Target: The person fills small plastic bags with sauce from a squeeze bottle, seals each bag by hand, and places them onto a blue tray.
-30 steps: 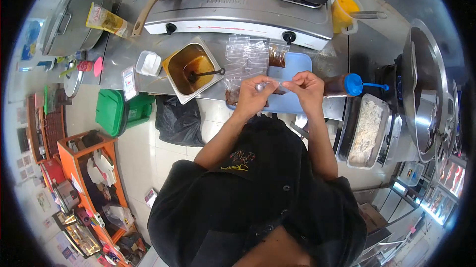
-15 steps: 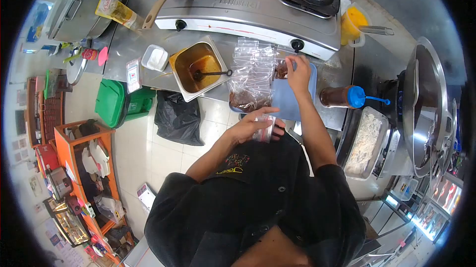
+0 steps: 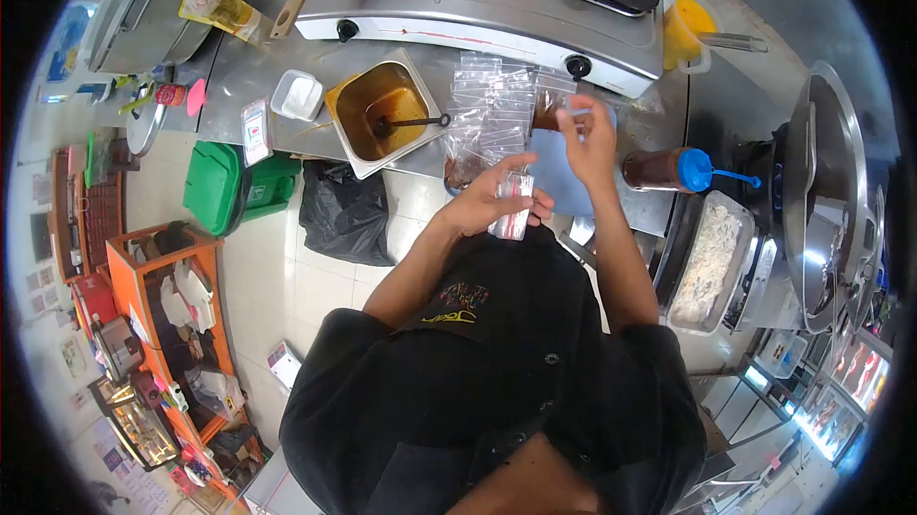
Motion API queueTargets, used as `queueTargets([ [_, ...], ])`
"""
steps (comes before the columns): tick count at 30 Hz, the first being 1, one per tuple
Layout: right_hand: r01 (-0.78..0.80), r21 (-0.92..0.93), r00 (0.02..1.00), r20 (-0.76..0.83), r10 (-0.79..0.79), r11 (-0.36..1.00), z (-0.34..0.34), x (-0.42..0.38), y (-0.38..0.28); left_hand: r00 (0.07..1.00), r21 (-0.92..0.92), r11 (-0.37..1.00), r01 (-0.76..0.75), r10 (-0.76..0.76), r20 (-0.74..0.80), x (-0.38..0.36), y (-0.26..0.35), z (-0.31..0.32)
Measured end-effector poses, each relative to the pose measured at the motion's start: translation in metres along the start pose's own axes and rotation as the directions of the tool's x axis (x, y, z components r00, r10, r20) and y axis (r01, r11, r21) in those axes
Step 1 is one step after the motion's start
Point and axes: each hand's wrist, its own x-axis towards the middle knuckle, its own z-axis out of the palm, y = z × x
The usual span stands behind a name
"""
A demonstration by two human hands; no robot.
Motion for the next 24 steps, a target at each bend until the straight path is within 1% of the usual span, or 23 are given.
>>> queueTargets([
  [1, 0.01, -0.023, 0.971, 0.238, -0.004, 1.0, -0.009, -0.01, -0.013, 1.0, -0.002, 1.0, 0.003, -0.003, -0.005, 0.001, 0.001, 0.0],
  [2, 0.094, -0.039, 0.913, 0.402, -0.071, 0.995, -0.016, -0.019, -0.031, 1.0, 0.026, 1.0, -0.018, 0.018, 0.015, 0.003, 0.002, 0.0],
  [3, 0.178, -0.04, 0.825, 0.551, -0.126, 0.983, -0.021, -0.027, -0.043, 0.999, 0.053, 0.998, -0.037, 0.035, 0.038, 0.005, 0.001, 0.002],
  [4, 0.171, -0.043, 0.829, 0.545, -0.12, 0.984, -0.022, -0.034, -0.043, 0.999, 0.053, 0.998, -0.029, 0.027, 0.043, 0.006, -0.001, 0.005],
  [6, 0.067, -0.052, 0.761, 0.648, -0.017, 0.996, -0.024, -0.043, -0.042, 0.998, 0.157, 0.985, -0.064, 0.059, 0.037, 0.011, -0.003, 0.01],
  [7, 0.08, -0.074, 0.783, 0.622, -0.017, 0.994, -0.024, -0.045, -0.045, 0.998, 0.158, 0.985, -0.062, 0.056, 0.04, 0.012, -0.004, 0.011],
  [8, 0.08, -0.075, 0.784, 0.62, -0.017, 0.994, -0.022, -0.049, -0.045, 1.0, 0.174, 0.984, -0.025, 0.022, 0.022, 0.012, -0.005, 0.011],
  [9, 0.042, 0.033, 0.865, 0.499, -0.053, 0.999, -0.018, -0.054, -0.042, 1.0, 0.189, 0.982, 0.012, -0.013, 0.004, 0.011, -0.001, 0.015],
  [10, 0.018, 0.143, 0.929, 0.363, -0.07, 0.99, -0.015, -0.059, -0.037, 1.0, 0.189, 0.982, 0.015, -0.016, 0.007, 0.008, 0.002, 0.02],
  [11, 0.017, 0.142, 0.931, 0.36, -0.068, 0.99, -0.016, -0.06, -0.03, 0.997, 0.194, 0.978, 0.082, -0.082, -0.01, 0.003, 0.007, 0.027],
  [12, -0.078, 0.267, 0.966, 0.259, 0.007, 0.961, -0.017, -0.057, -0.025, 0.989, 0.199, 0.969, 0.146, -0.144, -0.026, 0.0, 0.012, 0.034],
  [13, -0.156, 0.395, 0.981, 0.166, 0.096, 0.905, -0.021, -0.055, -0.021, 0.991, 0.334, 0.934, 0.128, -0.108, -0.079, -0.002, 0.011, 0.038],
  [14, -0.155, 0.394, 0.982, 0.159, 0.099, 0.906, -0.029, -0.055, -0.019, 0.991, 0.336, 0.933, 0.131, -0.113, -0.073, -0.001, 0.003, 0.033],
  [15, -0.098, 0.234, 0.985, 0.164, 0.061, 0.967, -0.039, -0.05, -0.027, 0.986, 0.406, 0.913, -0.04, 0.1, -0.13, 0.002, -0.011, 0.023],
  [16, -0.036, 0.067, 0.984, 0.176, 0.024, 0.997, -0.045, -0.045, -0.035, 0.935, 0.482, 0.853, -0.199, 0.313, -0.167, 0.004, -0.011, 0.021],
  [17, -0.038, 0.069, 0.985, 0.168, 0.026, 0.997, -0.047, -0.043, -0.042, 0.897, 0.471, 0.841, -0.266, 0.395, -0.199, 0.005, -0.012, 0.02],
  [18, 0.015, 0.021, 0.966, 0.258, -0.02, 1.0, -0.049, -0.043, -0.049, 0.899, 0.471, 0.843, -0.26, 0.389, -0.199, 0.005, -0.005, 0.023],
  [19, 0.075, -0.021, 0.934, 0.351, -0.063, 0.997, -0.049, -0.045, -0.052, 0.922, 0.612, 0.766, -0.197, 0.357, -0.15, 0.004, 0.004, 0.024],
  [20, 0.075, -0.02, 0.933, 0.355, -0.064, 0.997, -0.046, -0.046, -0.052, 0.941, 0.736, 0.662, -0.141, 0.321, -0.108, 0.004, 0.012, 0.026],
  [21, 0.117, -0.039, 0.939, 0.331, -0.098, 0.992, -0.042, -0.046, -0.052, 0.939, 0.736, 0.662, -0.143, 0.327, -0.112, 0.004, 0.019, 0.028],
  [22, 0.161, -0.06, 0.942, 0.307, -0.135, 0.985, -0.039, -0.045, -0.054, 0.942, 0.758, 0.647, -0.087, 0.3, -0.148, 0.006, 0.027, 0.031],
  [23, 0.169, -0.06, 0.94, 0.31, -0.143, 0.984, -0.035, -0.046, -0.057, 0.944, 0.777, 0.629, -0.031, 0.274, -0.184, 0.008, 0.031, 0.032],
  [24, 0.226, -0.169, 0.964, 0.18, -0.195, 0.959, -0.031, -0.051, -0.062, 0.942, 0.778, 0.627, -0.035, 0.28, -0.184, 0.009, 0.031, 0.031],
])
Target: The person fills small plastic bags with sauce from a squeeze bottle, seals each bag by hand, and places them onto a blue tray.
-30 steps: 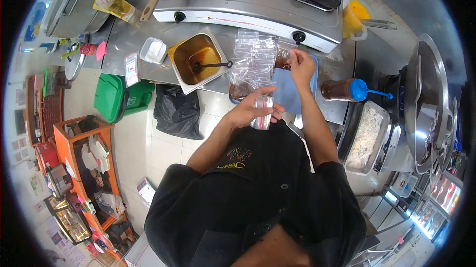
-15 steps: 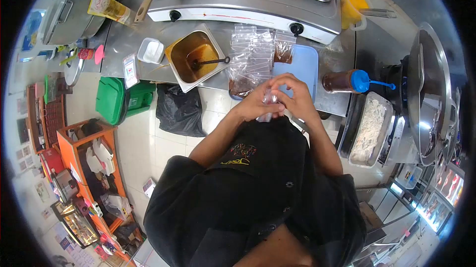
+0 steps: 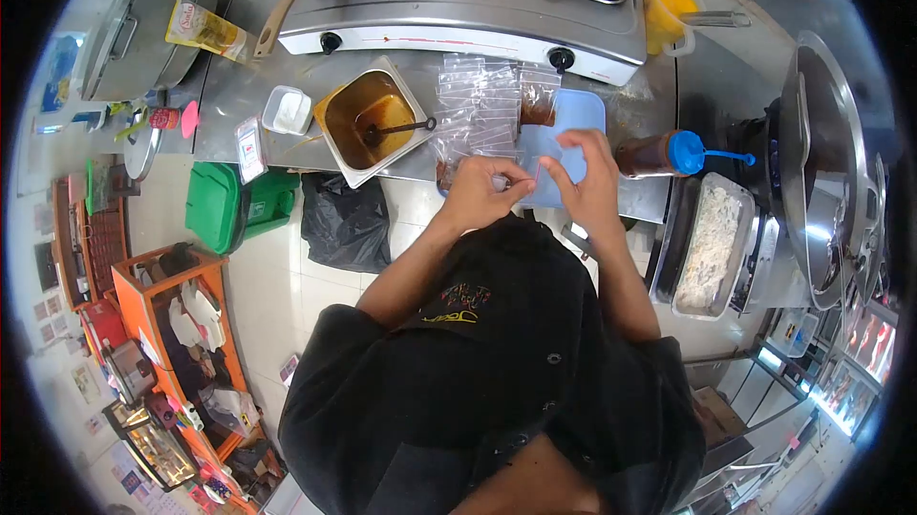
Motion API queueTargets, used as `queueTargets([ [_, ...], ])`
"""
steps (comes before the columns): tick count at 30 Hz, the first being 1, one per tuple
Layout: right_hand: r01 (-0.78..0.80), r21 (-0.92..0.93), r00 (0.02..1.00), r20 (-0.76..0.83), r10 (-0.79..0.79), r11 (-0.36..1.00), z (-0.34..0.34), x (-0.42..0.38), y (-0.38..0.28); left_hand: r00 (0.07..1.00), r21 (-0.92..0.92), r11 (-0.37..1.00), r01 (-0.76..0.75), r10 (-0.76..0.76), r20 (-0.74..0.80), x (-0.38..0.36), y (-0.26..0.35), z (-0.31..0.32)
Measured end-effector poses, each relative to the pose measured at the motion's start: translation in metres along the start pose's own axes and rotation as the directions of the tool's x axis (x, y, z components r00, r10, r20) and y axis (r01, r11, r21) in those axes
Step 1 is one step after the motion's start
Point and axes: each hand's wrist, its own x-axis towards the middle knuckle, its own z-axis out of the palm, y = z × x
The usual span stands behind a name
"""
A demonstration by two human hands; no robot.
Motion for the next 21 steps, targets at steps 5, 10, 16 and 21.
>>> queueTargets([
  [5, -0.178, -0.138, 0.937, 0.279, 0.211, 0.974, 0.0, -0.016, -0.015, 0.996, 0.136, 0.99, -0.032, 0.043, -0.081, 0.003, -0.006, 0.008],
  [10, -0.286, -0.003, 0.884, 0.384, 0.266, 0.958, -0.013, -0.02, -0.006, 0.986, -0.213, 0.967, 0.143, -0.12, 0.116, 0.005, -0.005, 0.007],
  [16, -0.411, 0.063, 0.796, 0.512, 0.324, 0.91, -0.022, -0.022, -0.006, 0.943, -0.355, 0.904, 0.239, -0.128, 0.309, 0.005, -0.006, 0.002],
  [21, -0.161, -0.153, 0.915, 0.347, 0.205, 0.975, 0.001, -0.032, 0.001, 0.95, 0.068, 0.998, 0.015, -0.036, 0.309, 0.004, -0.009, 0.012],
])
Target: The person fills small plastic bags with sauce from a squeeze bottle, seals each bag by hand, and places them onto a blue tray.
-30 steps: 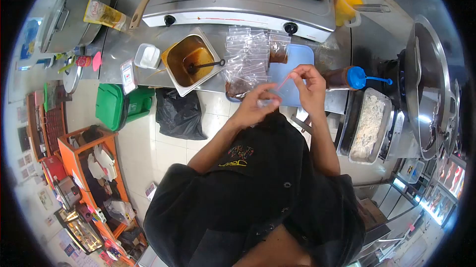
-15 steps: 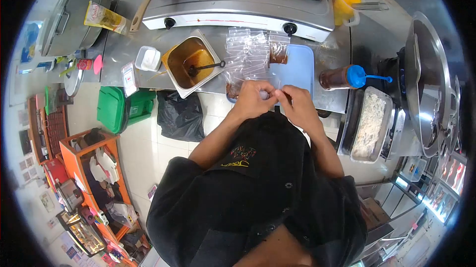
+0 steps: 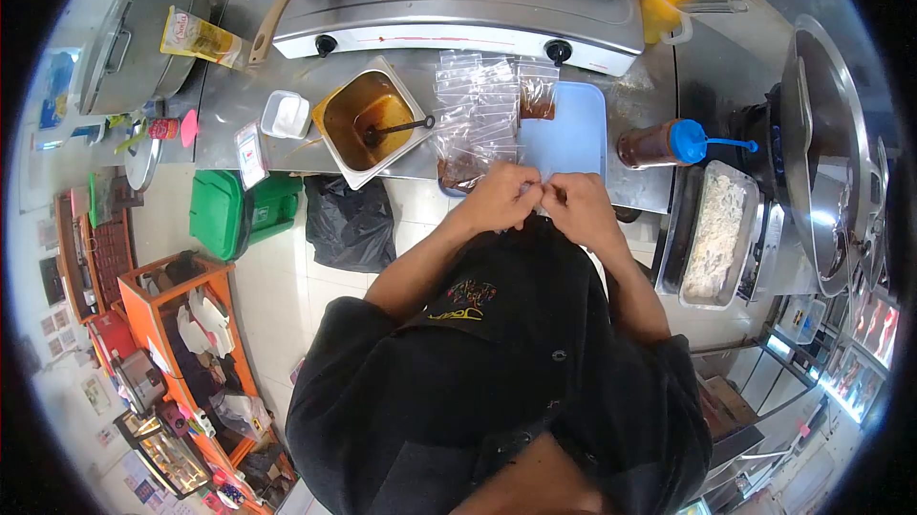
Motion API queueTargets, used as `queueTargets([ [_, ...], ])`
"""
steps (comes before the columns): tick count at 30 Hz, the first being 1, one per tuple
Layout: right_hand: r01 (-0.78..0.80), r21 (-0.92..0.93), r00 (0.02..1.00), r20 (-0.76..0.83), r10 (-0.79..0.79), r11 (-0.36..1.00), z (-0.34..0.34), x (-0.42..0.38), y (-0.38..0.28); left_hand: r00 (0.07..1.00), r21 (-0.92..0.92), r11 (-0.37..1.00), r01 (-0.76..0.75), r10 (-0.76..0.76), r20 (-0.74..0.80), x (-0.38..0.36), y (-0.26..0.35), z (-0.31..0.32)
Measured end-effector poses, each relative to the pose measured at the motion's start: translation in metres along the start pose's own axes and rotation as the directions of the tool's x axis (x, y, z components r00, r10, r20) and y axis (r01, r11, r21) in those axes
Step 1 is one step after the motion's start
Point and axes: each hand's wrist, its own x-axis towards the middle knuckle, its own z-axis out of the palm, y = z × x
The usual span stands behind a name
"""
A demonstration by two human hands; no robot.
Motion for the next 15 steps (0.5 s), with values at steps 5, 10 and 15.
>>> queueTargets([
  [5, -0.245, -0.38, 0.952, -0.266, 0.148, 0.892, -0.002, 0.006, -0.006, 0.871, 0.405, 0.912, -0.061, 0.247, -0.425, 0.012, -0.024, 0.017],
  [10, -0.281, -0.3, 0.944, -0.257, 0.206, 0.912, -0.027, 0.004, -0.009, 0.796, 0.26, 0.912, -0.318, 0.405, -0.449, 0.015, 0.018, 0.006],
  [15, -0.172, -0.2, 0.985, -0.043, 0.167, 0.964, -0.039, -0.003, 0.002, 0.839, 0.284, 0.85, -0.444, 0.506, -0.202, 0.017, 0.02, -0.003],
])
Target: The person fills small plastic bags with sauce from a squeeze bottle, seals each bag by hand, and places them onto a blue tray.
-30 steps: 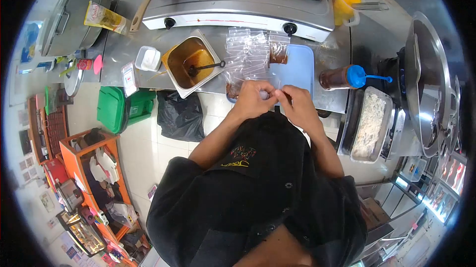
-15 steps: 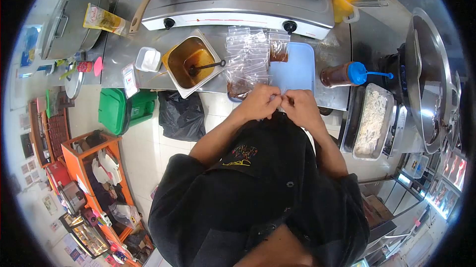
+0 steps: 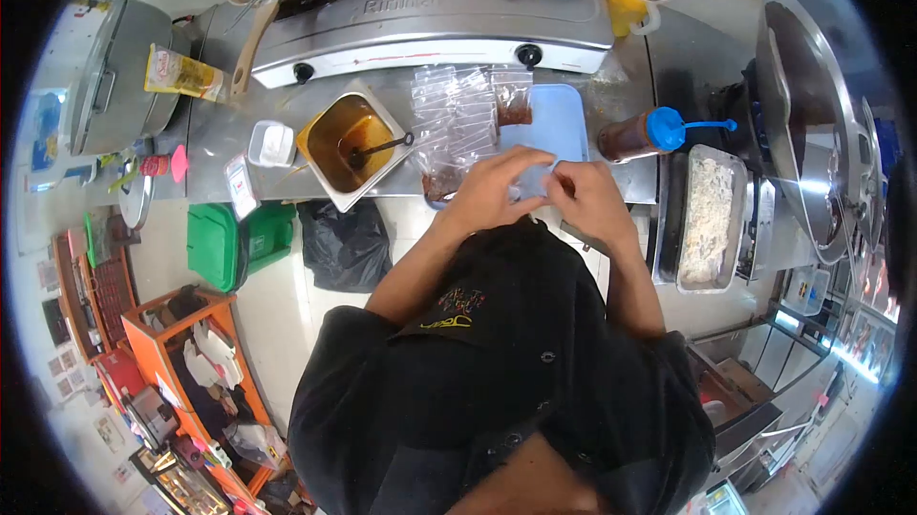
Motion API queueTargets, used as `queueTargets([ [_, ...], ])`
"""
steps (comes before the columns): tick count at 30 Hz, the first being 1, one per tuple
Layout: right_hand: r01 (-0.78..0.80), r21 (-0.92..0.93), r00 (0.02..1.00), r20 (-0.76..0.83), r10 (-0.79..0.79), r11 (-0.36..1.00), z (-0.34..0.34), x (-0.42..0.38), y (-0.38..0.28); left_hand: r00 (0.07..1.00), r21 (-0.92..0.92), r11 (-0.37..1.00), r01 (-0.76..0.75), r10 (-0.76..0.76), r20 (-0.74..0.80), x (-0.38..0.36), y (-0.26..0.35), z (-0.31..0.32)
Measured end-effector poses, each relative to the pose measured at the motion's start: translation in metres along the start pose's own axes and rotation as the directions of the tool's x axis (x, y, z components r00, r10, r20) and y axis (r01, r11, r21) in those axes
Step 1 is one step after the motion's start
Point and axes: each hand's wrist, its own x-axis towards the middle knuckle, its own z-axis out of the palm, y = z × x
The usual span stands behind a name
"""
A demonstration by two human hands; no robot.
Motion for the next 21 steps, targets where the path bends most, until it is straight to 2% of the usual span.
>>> queueTargets([
  [1, -0.037, 0.382, 0.998, 0.054, 0.018, 0.923, 0.004, -0.003, 0.014, 1.0, -0.041, 0.999, 0.005, -0.006, -0.017, -0.002, -0.01, 0.001],
  [2, -0.079, 0.705, 0.995, 0.102, 0.01, 0.705, 0.012, -0.006, 0.034, 1.0, -0.082, 0.997, 0.005, -0.008, -0.03, 0.0, -0.019, 0.001],
  [3, -0.196, 0.931, 0.981, 0.184, 0.068, 0.309, 0.033, -0.008, 0.072, 0.994, -0.029, 0.996, 0.09, -0.091, -0.064, 0.0, -0.017, -0.002],
  [4, -0.182, 0.931, 0.983, 0.165, 0.08, 0.315, 0.025, -0.006, 0.063, 0.996, -0.038, 0.997, 0.07, -0.072, -0.054, 0.0, -0.019, 0.0],
  [5, -0.106, 0.945, 0.937, 0.199, 0.286, -0.31, 0.021, -0.003, 0.051, 0.991, -0.06, 0.995, 0.08, -0.085, -0.101, -0.002, -0.023, 0.004],
  [6, 0.137, 0.603, 0.851, 0.334, 0.405, -0.786, 0.015, 0.0, 0.044, 0.984, -0.08, 0.993, 0.088, -0.099, -0.149, 0.001, -0.026, 0.007],
  [7, 0.276, 0.25, 0.845, 0.397, 0.358, -0.928, 0.013, 0.013, 0.064, 0.986, -0.086, 0.993, 0.08, -0.092, -0.138, 0.004, -0.025, 0.01],
  [8, 0.288, 0.246, 0.845, 0.389, 0.366, -0.926, 0.021, 0.032, 0.102, 0.981, -0.119, 0.98, 0.162, -0.173, -0.089, 0.006, -0.023, 0.014],
  [9, 0.423, 0.167, 0.831, 0.32, 0.455, -0.891, 0.034, 0.054, 0.147, 0.968, -0.143, 0.96, 0.241, -0.249, -0.04, 0.009, -0.021, 0.016],
  [10, 0.538, 0.076, 0.803, 0.257, 0.538, -0.839, 0.039, 0.065, 0.169, 0.97, -0.14, 0.963, 0.232, -0.239, -0.035, 0.013, -0.02, 0.019],
  [12, 0.493, 0.092, 0.834, 0.232, 0.5, -0.865, 0.029, 0.065, 0.164, 0.979, -0.253, 0.948, 0.192, -0.204, -0.021, 0.018, -0.019, 0.024],
  [14, 0.428, 0.123, 0.866, 0.228, 0.445, -0.896, 0.016, 0.062, 0.138, 0.979, -0.21, 0.959, 0.19, -0.201, -0.032, 0.021, -0.017, 0.022],
  [15, 0.473, 0.401, 0.825, 0.111, 0.555, -0.784, 0.011, 0.053, 0.11, 0.979, -0.171, 0.966, 0.193, -0.202, -0.035, 0.022, -0.016, 0.021],
  [16, 0.498, 0.633, 0.784, -0.038, 0.619, -0.592, 0.011, 0.048, 0.094, 0.975, -0.165, 0.965, 0.204, -0.215, -0.05, 0.023, -0.016, 0.019],
  [17, 0.529, 0.674, 0.76, -0.108, 0.641, -0.515, 0.015, 0.047, 0.092, 0.989, -0.06, 0.993, 0.1, -0.106, -0.107, 0.024, -0.016, 0.018],
  [18, 0.518, 0.678, 0.765, -0.095, 0.637, -0.521, 0.016, 0.045, 0.086, 0.989, 0.051, 0.999, -0.004, 0.012, -0.146, 0.025, -0.016, 0.018],
  [20, 0.505, 0.78, 0.758, -0.194, 0.623, -0.371, 0.012, 0.04, 0.075, 0.992, 0.106, 0.993, 0.054, -0.041, -0.119, 0.023, -0.014, 0.016],
  [21, 0.502, 0.781, 0.756, -0.186, 0.627, -0.373, 0.011, 0.039, 0.065, 0.992, 0.159, 0.982, 0.099, -0.086, -0.09, 0.021, -0.013, 0.016],
])
